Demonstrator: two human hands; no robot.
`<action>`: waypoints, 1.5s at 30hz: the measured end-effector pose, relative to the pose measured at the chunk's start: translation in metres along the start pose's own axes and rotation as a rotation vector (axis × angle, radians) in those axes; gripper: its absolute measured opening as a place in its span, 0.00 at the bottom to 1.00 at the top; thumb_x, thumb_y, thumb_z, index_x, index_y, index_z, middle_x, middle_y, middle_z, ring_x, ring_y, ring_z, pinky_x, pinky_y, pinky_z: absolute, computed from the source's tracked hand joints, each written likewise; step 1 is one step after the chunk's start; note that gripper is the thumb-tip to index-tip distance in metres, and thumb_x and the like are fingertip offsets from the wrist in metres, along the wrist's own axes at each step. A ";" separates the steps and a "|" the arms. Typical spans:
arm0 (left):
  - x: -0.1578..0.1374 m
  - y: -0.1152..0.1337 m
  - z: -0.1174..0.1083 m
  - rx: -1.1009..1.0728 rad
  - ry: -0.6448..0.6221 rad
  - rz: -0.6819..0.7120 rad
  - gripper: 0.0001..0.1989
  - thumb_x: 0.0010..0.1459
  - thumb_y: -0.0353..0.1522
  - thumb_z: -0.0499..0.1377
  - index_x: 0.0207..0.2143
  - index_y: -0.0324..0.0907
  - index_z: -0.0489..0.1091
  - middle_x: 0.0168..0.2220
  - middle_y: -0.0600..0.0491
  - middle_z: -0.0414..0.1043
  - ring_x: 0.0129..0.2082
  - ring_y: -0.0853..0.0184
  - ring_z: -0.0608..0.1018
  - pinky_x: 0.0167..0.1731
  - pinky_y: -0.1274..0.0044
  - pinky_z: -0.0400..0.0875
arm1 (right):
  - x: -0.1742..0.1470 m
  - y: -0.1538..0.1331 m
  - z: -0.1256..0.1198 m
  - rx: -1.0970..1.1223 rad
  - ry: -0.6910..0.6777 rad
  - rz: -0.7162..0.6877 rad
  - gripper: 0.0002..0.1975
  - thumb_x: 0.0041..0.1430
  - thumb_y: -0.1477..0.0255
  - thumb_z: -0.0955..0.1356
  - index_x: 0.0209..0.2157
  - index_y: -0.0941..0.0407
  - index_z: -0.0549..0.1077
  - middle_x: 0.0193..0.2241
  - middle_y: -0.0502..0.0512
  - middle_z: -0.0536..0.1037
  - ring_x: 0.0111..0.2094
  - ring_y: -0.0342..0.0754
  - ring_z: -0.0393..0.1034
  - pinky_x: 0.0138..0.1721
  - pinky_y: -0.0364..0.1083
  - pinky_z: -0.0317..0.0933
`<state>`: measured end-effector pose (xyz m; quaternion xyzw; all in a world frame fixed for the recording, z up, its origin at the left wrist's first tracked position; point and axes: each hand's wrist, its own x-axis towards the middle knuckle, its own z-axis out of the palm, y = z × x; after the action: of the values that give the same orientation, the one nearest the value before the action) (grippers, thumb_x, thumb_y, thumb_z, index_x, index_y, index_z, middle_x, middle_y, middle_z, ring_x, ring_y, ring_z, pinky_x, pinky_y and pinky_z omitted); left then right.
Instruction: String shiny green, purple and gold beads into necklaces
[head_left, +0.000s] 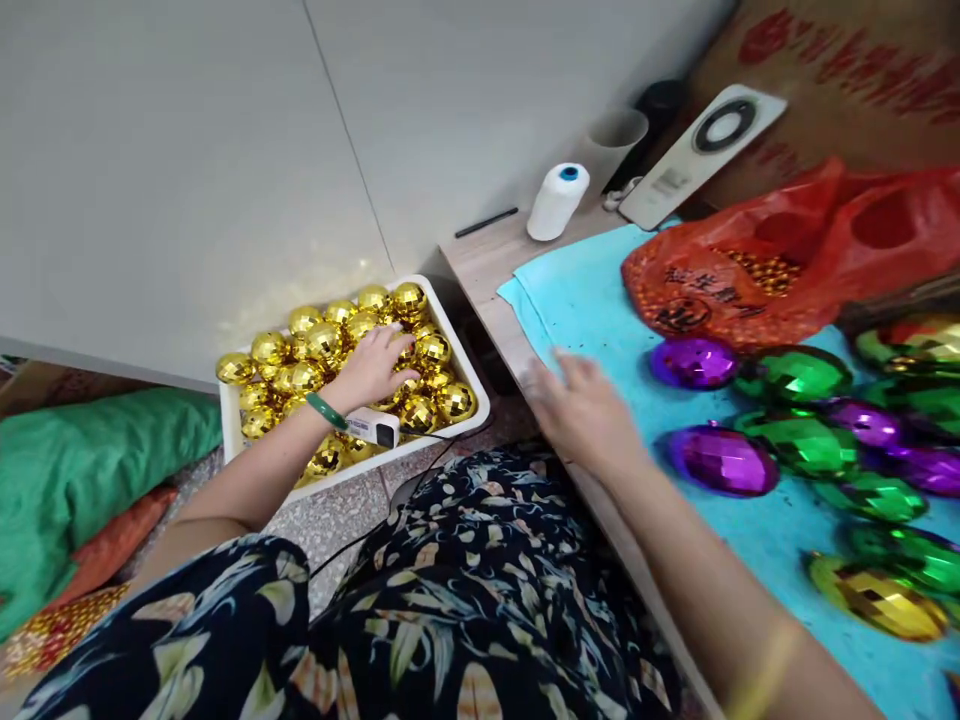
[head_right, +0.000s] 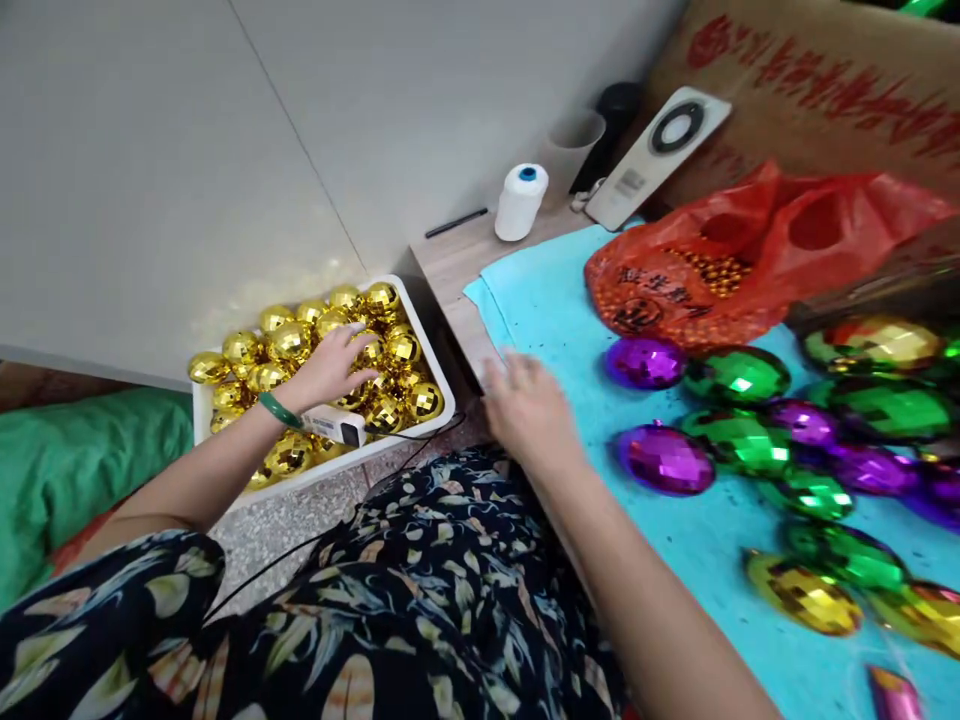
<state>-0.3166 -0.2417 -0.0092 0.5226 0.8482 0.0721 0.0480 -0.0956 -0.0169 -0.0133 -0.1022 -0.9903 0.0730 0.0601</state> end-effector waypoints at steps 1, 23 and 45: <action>0.005 -0.004 -0.004 -0.004 0.014 -0.013 0.28 0.59 0.43 0.54 0.58 0.38 0.59 0.56 0.39 0.60 0.56 0.51 0.64 0.56 0.58 0.60 | 0.011 -0.017 0.013 0.056 -0.073 -0.096 0.25 0.59 0.73 0.62 0.58 0.61 0.63 0.56 0.69 0.64 0.55 0.63 0.56 0.55 0.58 0.52; 0.049 0.040 0.045 -0.597 -0.609 -0.219 0.34 0.49 0.52 0.55 0.53 0.40 0.64 0.49 0.43 0.73 0.45 0.53 0.76 0.41 0.66 0.74 | 0.049 -0.064 0.087 0.200 -0.302 -0.088 0.17 0.55 0.65 0.67 0.45 0.57 0.71 0.53 0.62 0.70 0.58 0.61 0.54 0.55 0.63 0.49; 0.150 0.139 -0.002 -0.890 -0.117 -0.098 0.39 0.42 0.42 0.67 0.55 0.42 0.56 0.49 0.45 0.68 0.48 0.58 0.74 0.51 0.65 0.67 | 0.002 0.058 -0.019 -0.130 0.087 0.420 0.17 0.63 0.79 0.59 0.51 0.63 0.70 0.60 0.67 0.62 0.63 0.67 0.47 0.58 0.73 0.39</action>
<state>-0.2624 -0.0460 0.0162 0.4135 0.7541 0.3980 0.3193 -0.0839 0.0423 -0.0033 -0.3127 -0.9464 0.0157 0.0796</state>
